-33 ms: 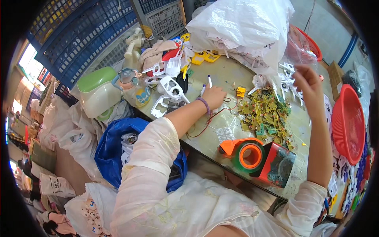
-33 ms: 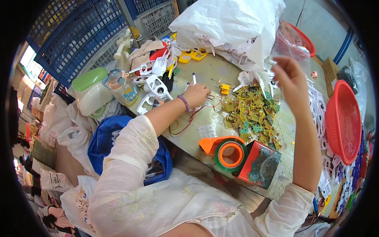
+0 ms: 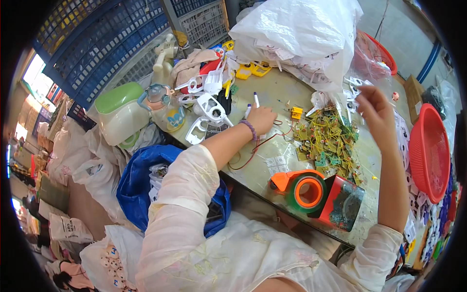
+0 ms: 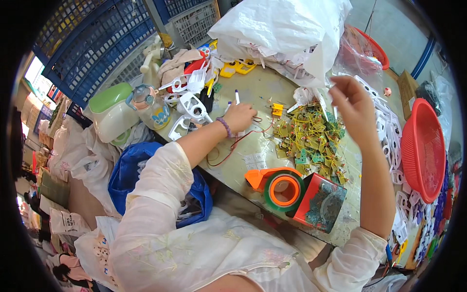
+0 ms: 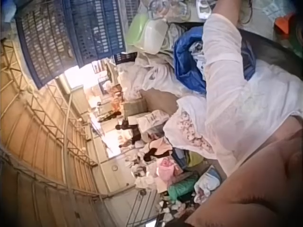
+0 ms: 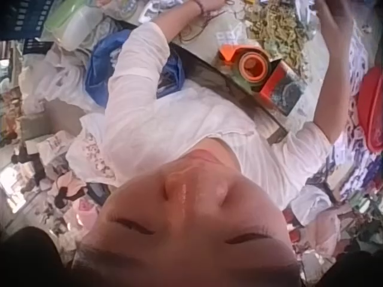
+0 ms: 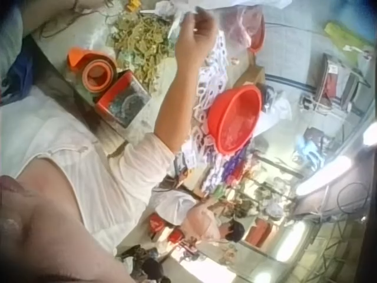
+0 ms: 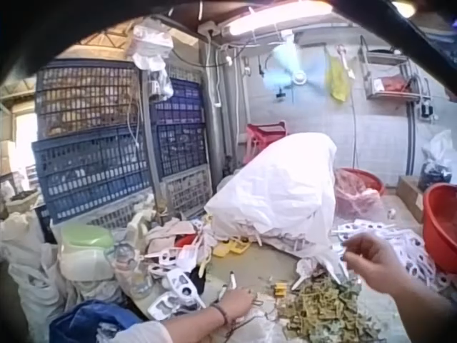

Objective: Soldering wires onto a circuit board and assembling it into a plastic housing.

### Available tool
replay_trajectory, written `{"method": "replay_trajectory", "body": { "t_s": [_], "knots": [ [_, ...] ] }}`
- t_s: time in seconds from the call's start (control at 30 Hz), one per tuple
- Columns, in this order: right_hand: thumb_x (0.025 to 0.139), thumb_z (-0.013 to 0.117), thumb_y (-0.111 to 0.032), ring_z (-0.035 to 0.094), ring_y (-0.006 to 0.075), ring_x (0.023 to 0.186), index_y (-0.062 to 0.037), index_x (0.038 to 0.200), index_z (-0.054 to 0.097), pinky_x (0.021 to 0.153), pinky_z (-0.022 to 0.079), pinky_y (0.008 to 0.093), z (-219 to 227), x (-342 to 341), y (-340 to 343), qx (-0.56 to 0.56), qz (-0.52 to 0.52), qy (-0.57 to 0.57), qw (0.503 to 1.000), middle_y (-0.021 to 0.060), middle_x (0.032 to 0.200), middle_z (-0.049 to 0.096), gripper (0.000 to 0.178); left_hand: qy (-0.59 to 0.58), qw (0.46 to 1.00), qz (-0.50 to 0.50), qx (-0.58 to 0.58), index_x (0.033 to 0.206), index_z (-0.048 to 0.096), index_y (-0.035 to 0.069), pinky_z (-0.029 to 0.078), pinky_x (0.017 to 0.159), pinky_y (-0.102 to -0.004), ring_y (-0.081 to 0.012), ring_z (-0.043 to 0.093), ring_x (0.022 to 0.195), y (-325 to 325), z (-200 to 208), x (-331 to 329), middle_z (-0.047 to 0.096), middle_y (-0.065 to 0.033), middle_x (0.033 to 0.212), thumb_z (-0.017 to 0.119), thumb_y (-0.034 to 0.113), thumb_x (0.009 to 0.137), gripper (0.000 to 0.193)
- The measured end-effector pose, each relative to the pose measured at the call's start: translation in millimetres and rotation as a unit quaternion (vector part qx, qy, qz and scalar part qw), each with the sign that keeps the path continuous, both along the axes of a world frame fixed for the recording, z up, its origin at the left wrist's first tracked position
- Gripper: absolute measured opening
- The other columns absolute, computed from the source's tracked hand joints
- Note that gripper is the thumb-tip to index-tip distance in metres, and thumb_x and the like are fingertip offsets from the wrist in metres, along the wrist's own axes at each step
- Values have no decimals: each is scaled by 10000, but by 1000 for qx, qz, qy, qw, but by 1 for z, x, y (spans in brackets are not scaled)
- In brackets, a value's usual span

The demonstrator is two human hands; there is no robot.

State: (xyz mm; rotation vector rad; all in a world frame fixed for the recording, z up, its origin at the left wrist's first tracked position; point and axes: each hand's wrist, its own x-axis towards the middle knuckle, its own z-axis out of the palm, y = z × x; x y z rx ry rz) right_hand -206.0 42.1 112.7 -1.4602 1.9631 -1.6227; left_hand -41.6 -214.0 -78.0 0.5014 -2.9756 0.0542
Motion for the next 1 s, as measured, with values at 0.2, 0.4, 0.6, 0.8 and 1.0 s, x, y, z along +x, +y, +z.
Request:
{"method": "replay_trajectory", "body": {
  "t_s": [0.2,0.4,0.6,0.8,1.0],
  "knots": [
    [828,626,-98,590,189,649,-57,1000,626,603,467,311,-24,23,13,115,-29,284,951,83,813,619,176,-147,989,6,33,915,689,105,387,879,-477,-250,605,973,-22,37,34,659,-69,921,641,283,758,242],
    [814,665,-299,627,304,815,-43,1031,577,722,489,402,-66,-36,-34,198,-169,310,914,135,925,637,347,473,876,77,55,1294,437,30,389,1001,-428,-377,508,1145,-90,102,-6,474,-236,1286,734,301,701,717],
    [829,587,-491,627,398,915,-29,1176,521,783,498,437,-30,-51,-117,235,-312,295,872,211,1045,642,581,381,910,148,65,1170,613,98,442,937,-428,-370,538,1119,-181,167,-28,558,-215,1223,558,244,792,409],
    [893,418,-321,640,360,883,-51,936,675,803,488,451,-4,-134,-115,145,-341,322,871,196,900,671,376,393,907,147,-48,939,639,103,485,751,-502,-408,605,891,-130,233,-36,640,-214,930,447,287,821,291],
    [905,531,-285,678,227,614,5,972,649,628,512,357,-30,-129,-97,136,-200,132,961,172,772,673,320,396,896,142,-142,908,654,134,499,730,-487,-387,622,874,-101,252,4,658,-177,922,456,276,820,260]
  ]
}}
